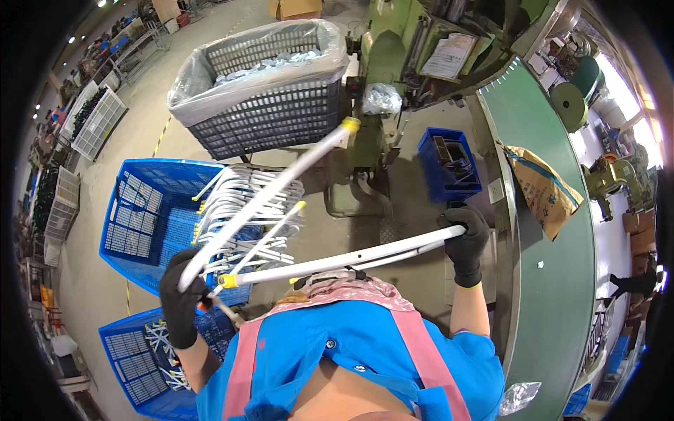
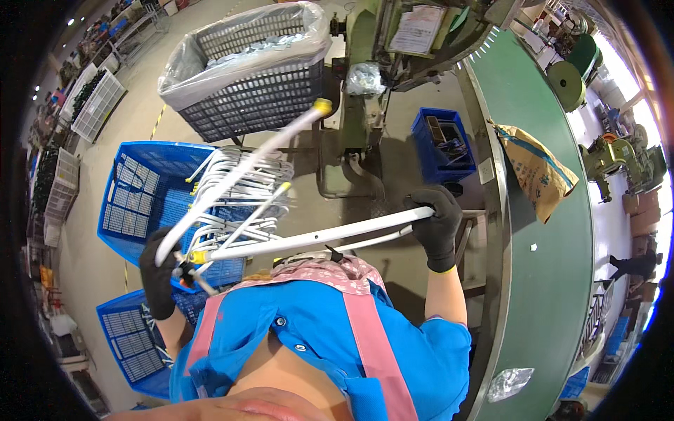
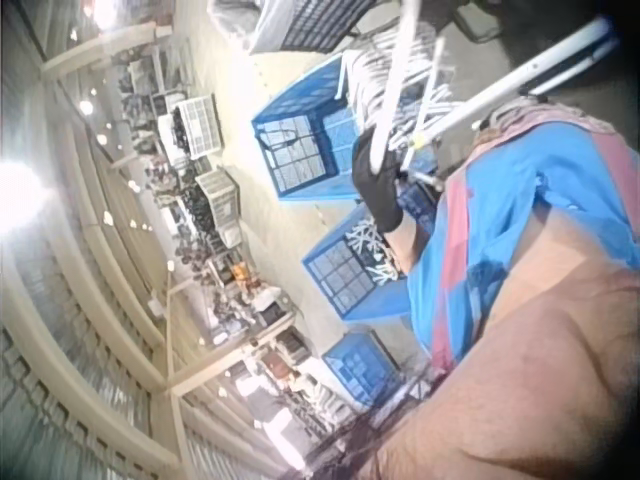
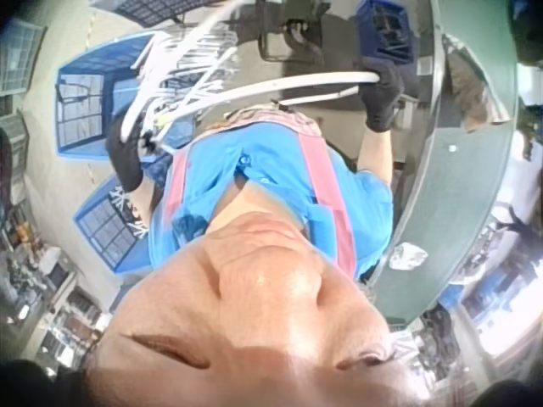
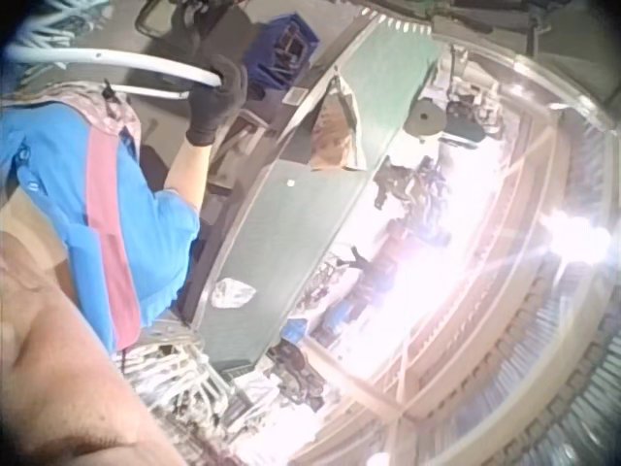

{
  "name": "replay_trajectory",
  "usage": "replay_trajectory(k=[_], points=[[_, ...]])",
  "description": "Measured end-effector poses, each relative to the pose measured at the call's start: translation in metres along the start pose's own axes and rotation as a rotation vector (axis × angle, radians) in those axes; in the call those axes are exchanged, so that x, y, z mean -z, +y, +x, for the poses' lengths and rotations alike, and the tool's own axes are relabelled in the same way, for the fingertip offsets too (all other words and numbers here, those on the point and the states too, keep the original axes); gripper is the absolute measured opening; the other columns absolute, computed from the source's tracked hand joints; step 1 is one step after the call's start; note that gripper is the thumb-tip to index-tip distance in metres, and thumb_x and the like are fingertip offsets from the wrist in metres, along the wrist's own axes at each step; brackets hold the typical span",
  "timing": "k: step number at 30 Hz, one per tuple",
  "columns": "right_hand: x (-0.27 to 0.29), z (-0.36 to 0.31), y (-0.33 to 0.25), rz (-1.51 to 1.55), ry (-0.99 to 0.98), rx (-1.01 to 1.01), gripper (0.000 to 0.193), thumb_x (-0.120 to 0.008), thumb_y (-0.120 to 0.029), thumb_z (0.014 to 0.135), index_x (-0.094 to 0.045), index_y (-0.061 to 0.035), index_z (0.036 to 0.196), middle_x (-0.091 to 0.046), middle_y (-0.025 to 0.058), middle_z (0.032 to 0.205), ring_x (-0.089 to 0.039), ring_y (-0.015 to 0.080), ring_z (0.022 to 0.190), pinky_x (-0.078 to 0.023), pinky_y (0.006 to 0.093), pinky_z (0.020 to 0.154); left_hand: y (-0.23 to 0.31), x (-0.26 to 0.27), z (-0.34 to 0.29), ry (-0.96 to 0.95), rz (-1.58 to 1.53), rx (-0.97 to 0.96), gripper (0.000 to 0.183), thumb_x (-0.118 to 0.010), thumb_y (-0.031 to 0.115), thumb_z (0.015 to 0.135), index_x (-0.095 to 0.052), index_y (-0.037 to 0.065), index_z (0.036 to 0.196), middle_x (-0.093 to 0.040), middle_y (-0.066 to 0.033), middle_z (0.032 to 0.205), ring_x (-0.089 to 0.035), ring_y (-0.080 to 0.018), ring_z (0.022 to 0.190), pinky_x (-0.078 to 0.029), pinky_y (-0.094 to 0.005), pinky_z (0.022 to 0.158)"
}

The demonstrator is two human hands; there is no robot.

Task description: The person repeatedly picks white plastic components from a blue crate, inserts them into a green machine, and removes the assembled parts. The person then places the finished assemblies into a large clear bin and returns to the crate to continue the cycle.

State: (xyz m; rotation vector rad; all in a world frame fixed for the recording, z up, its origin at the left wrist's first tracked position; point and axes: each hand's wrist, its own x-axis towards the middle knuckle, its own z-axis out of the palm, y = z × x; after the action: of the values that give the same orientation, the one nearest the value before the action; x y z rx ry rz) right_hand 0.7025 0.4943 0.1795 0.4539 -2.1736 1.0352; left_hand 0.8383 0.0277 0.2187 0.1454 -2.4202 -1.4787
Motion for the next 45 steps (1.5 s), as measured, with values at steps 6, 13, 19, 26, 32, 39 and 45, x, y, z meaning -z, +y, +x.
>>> replay_trajectory(k=[6,13,19,26,32,39,45], points=[[0.029,-0.011,0.076,-0.006,0.033,-0.158,0.017,-0.074,0.001,0.067,-0.062,-0.0061,0.078,-0.063,0.0074,0.073,-0.061,0.0217,0.07,-0.048,0.0322,0.064,0.014,-0.095,0.062,-0.438,-0.3,0.156,0.039,-0.075,0.018,0.08,-0.064,-0.002,0.11,-0.069,-0.0087,0.092,-0.065,-0.0124,0.071,-0.052,-0.0237,0.062],[0.027,-0.027,0.101,-0.407,-0.223,-0.122,0.02,-0.077,-0.013,0.068,-0.06,-0.0063,0.076,-0.06,0.0127,0.083,-0.058,0.0322,0.08,-0.046,0.0427,0.073,0.017,-0.159,0.149,-0.896,-0.198,-0.01,0.041,-0.073,0.018,0.08,-0.064,0.002,0.116,-0.071,-0.0129,0.096,-0.067,-0.0178,0.085,-0.053,-0.0325,0.075],[-0.016,0.012,0.08,-0.714,-0.385,0.136,0.016,-0.072,-0.02,0.071,-0.062,-0.0142,0.082,-0.054,0.0128,0.117,-0.05,0.0348,0.112,-0.038,0.0536,0.096,-0.009,-0.205,0.24,-1.197,-0.246,-0.062,0.037,-0.071,0.009,0.082,-0.064,0.001,0.117,-0.071,-0.0099,0.101,-0.064,-0.0126,0.085,-0.051,-0.0269,0.079],[-0.069,0.052,0.081,-0.358,-0.563,0.039,0.022,-0.065,-0.021,0.071,-0.069,-0.0145,0.091,-0.061,0.0113,0.103,-0.061,0.0297,0.091,-0.049,0.0425,0.074,-0.047,-0.209,0.424,-1.082,-0.225,-0.3,0.028,-0.069,0.015,0.084,-0.067,0.002,0.109,-0.069,-0.0101,0.1,-0.064,-0.0189,0.093,-0.049,-0.0316,0.083],[-0.11,0.063,0.088,-0.513,-0.638,-0.162,0.02,-0.063,-0.025,0.074,-0.07,-0.0192,0.092,-0.059,0.0072,0.095,-0.061,0.026,0.09,-0.05,0.0407,0.066,-0.165,-0.271,0.694,-0.597,0.304,-0.596,0.03,-0.061,0.02,0.088,-0.064,0.001,0.111,-0.067,-0.0118,0.098,-0.062,-0.0184,0.092,-0.048,-0.0309,0.083],[-0.122,0.071,0.074,-0.653,-0.65,-0.294,0.014,-0.059,-0.027,0.081,-0.068,-0.021,0.09,-0.057,0.0051,0.093,-0.062,0.0243,0.083,-0.051,0.0382,0.063,-0.311,-0.368,0.712,-0.887,0.205,-0.163,0.035,-0.045,0.027,0.095,-0.062,0.003,0.113,-0.063,-0.0117,0.108,-0.058,-0.0232,0.098,-0.044,-0.0341,0.09],[-0.137,0.062,0.076,-0.639,-0.631,-0.388,0.023,-0.057,-0.025,0.082,-0.068,-0.0251,0.102,-0.059,0.0058,0.094,-0.063,0.0247,0.084,-0.053,0.0383,0.06,-0.276,-0.357,0.691,-0.839,0.05,-0.117,0.035,-0.045,0.025,0.094,-0.059,0.002,0.117,-0.063,-0.0174,0.111,-0.058,-0.0318,0.104,-0.044,-0.0385,0.091]])
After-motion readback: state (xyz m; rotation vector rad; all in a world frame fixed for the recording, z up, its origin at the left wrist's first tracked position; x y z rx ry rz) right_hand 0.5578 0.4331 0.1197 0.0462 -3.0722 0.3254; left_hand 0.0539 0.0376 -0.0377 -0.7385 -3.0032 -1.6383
